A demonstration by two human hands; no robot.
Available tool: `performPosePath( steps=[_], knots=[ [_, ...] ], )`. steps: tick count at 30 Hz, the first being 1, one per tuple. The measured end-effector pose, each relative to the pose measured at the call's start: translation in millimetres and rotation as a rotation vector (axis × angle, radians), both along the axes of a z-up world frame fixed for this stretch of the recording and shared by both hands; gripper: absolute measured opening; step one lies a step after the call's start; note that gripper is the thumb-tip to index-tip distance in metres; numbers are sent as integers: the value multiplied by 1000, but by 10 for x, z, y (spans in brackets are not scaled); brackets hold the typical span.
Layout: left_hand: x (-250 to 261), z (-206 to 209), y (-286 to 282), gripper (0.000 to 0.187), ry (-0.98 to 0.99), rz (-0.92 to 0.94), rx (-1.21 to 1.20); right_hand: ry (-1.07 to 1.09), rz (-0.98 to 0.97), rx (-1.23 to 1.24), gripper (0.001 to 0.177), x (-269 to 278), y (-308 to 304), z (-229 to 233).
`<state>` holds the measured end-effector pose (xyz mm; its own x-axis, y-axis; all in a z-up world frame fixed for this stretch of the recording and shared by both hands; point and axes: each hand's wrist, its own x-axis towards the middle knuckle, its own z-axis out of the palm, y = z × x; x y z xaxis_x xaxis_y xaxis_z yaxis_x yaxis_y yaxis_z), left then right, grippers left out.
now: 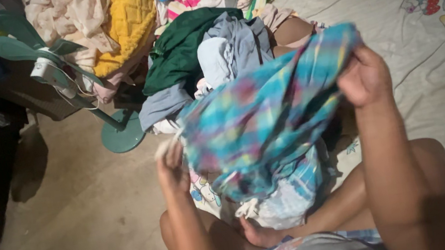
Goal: The person sits on a bed and folds a plaid shirt, then a pair of light blue jeans. They smooth and align the garments by hand, then place each folded item on the bed beside them.
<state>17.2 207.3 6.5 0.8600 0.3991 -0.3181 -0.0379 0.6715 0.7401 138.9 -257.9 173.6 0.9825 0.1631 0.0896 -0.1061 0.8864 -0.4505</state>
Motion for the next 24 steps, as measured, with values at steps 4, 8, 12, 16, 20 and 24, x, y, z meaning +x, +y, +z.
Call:
performPosePath(
  steps=[4, 8, 12, 16, 20, 24],
  knots=[
    [-225, -348, -449, 61, 344, -281, 575, 10, -501, -1209, 106, -77, 108, -476],
    [-650, -788, -1329, 106, 403, -1231, 557, -611, -607, -1949, 151, -421, 447, -936],
    [-706, -1075, -2058, 91, 515, -1037, 495, -365, 45, -1653, 85, -741, 718, -843],
    [-598, -1155, -2391, 71, 491, -513, 103, -611, -169, -1442, 54, -960, 763, -381],
    [-384, -961, -1999, 33, 245, -161, -427, -282, -296, -1226, 40, -961, 465, 81],
    [-94, -481, -1071, 34, -177, -114, -558, -222, -622, -1440, 28, -793, 30, 330]
  ],
)
